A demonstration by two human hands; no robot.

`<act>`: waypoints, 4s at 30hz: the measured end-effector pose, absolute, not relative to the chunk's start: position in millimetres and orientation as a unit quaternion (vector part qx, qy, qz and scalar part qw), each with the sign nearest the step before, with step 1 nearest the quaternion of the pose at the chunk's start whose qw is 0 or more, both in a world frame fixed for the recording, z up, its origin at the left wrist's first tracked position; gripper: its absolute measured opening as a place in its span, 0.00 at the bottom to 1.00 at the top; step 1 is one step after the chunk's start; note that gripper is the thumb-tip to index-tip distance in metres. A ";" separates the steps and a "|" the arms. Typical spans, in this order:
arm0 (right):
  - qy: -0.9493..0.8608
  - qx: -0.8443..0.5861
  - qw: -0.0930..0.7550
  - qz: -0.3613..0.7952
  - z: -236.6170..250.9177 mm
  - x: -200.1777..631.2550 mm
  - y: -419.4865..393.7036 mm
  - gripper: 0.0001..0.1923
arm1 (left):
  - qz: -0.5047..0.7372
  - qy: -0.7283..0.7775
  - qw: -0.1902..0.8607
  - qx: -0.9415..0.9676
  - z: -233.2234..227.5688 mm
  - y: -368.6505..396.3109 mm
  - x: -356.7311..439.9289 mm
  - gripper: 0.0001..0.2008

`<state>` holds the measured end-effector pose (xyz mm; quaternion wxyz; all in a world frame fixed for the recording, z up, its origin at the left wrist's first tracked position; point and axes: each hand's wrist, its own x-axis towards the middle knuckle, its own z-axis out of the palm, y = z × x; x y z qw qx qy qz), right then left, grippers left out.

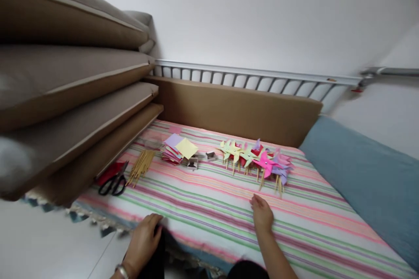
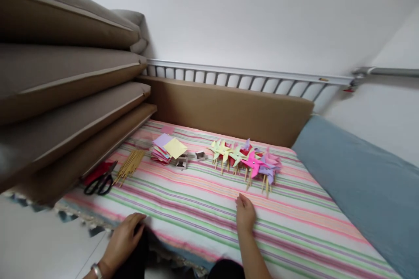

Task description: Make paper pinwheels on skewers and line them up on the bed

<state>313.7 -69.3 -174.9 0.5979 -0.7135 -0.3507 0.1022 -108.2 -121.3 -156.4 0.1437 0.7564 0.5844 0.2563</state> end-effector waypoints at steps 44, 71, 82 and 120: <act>-0.646 -0.475 0.587 0.114 -59.8 161.4 -60.3 0.07 | 0.398 0.214 0.857 0.247 -54.6 -39.3 -36.5 0.29; -0.641 -0.516 0.567 0.023 -81.8 175.6 -29.6 0.15 | 0.395 0.256 0.847 0.248 -77.0 61.8 26.4 0.21; -0.697 -0.527 0.486 -0.026 -87.0 156.0 -19.0 0.13 | 0.405 0.246 0.854 0.214 -70.1 53.2 38.1 0.21; -0.661 -0.561 0.488 -0.103 -108.8 197.1 -1.7 0.14 | 0.402 0.207 0.883 0.127 -80.4 46.8 51.6 0.13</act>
